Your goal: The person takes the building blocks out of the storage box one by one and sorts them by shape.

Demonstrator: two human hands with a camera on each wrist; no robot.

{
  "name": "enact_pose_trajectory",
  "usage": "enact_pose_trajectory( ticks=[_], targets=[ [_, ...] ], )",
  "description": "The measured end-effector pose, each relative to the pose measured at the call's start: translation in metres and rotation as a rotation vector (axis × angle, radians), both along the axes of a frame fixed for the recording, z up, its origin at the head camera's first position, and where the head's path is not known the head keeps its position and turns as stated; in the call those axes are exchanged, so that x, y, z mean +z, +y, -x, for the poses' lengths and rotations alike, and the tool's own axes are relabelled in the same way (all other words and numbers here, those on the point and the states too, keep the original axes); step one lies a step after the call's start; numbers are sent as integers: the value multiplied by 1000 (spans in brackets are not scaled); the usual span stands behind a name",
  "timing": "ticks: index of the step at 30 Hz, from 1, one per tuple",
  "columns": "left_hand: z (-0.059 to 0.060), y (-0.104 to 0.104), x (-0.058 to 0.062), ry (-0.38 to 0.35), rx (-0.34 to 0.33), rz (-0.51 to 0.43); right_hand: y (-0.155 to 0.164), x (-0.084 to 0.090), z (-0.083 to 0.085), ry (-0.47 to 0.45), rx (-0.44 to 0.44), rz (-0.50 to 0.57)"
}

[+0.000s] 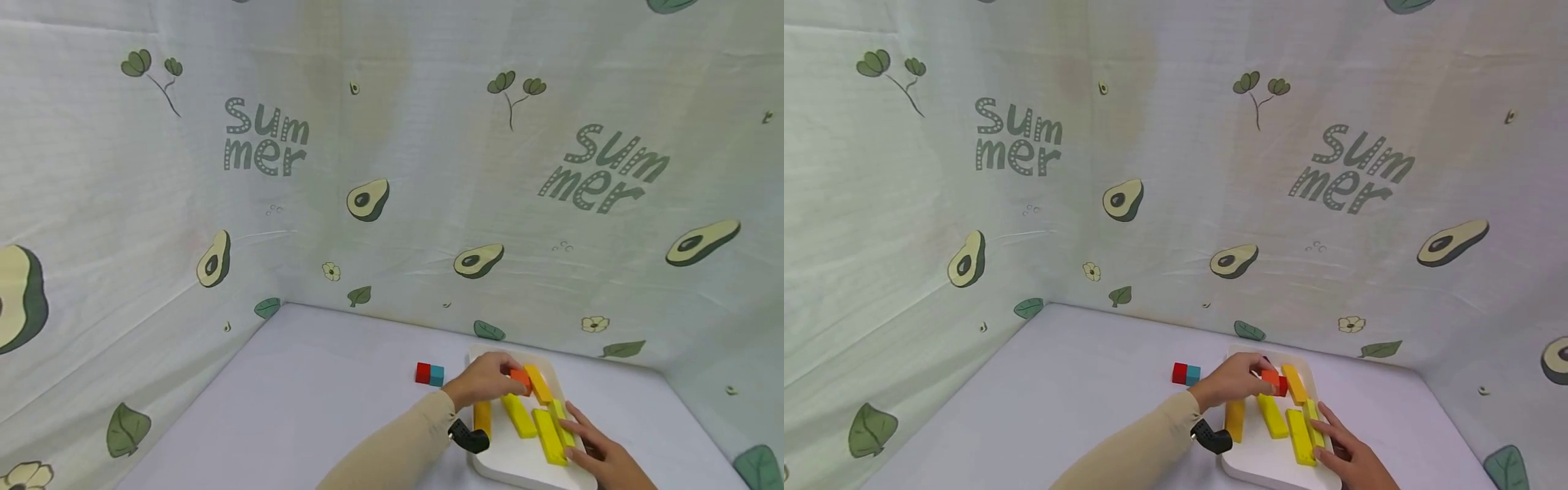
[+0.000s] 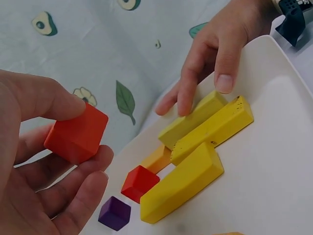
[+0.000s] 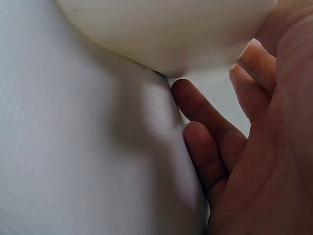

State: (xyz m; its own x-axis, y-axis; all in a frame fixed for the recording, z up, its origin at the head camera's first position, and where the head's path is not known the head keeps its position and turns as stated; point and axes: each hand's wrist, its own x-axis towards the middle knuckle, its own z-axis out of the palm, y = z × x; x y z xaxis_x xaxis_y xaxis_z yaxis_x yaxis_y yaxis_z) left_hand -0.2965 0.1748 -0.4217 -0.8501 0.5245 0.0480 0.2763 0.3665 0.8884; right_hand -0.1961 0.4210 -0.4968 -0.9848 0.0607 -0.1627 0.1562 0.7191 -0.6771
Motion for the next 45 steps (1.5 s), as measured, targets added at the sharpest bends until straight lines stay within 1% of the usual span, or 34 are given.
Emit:
enact_pose_trajectory(
  ticks=[4,7,13,18,27,31,38,41,45],
  targets=[
    [0,-6,6,19,-18,25,1,0,0,-7,-1,22],
    [2,-10,9,13,-17,27,2,1,0,-14,0,37],
    [6,-19,13,0,21,14,2,3,2,-21,-1,4],
    [8,-24,15,-16,38,23,0,2,0,-18,-3,18],
    [12,-35,19,26,1,18,1,2,2,-14,9,2],
    [15,-40,18,30,0,18,0,1,1,-14,12,11],
    [17,-49,9,9,17,-8,-3,1,-1,-20,-8,71],
    [19,-56,6,7,9,-19,-4,1,-2,-22,-11,69],
    [24,-66,6,16,-14,-31,-3,2,-2,-23,-18,62]
  ],
)
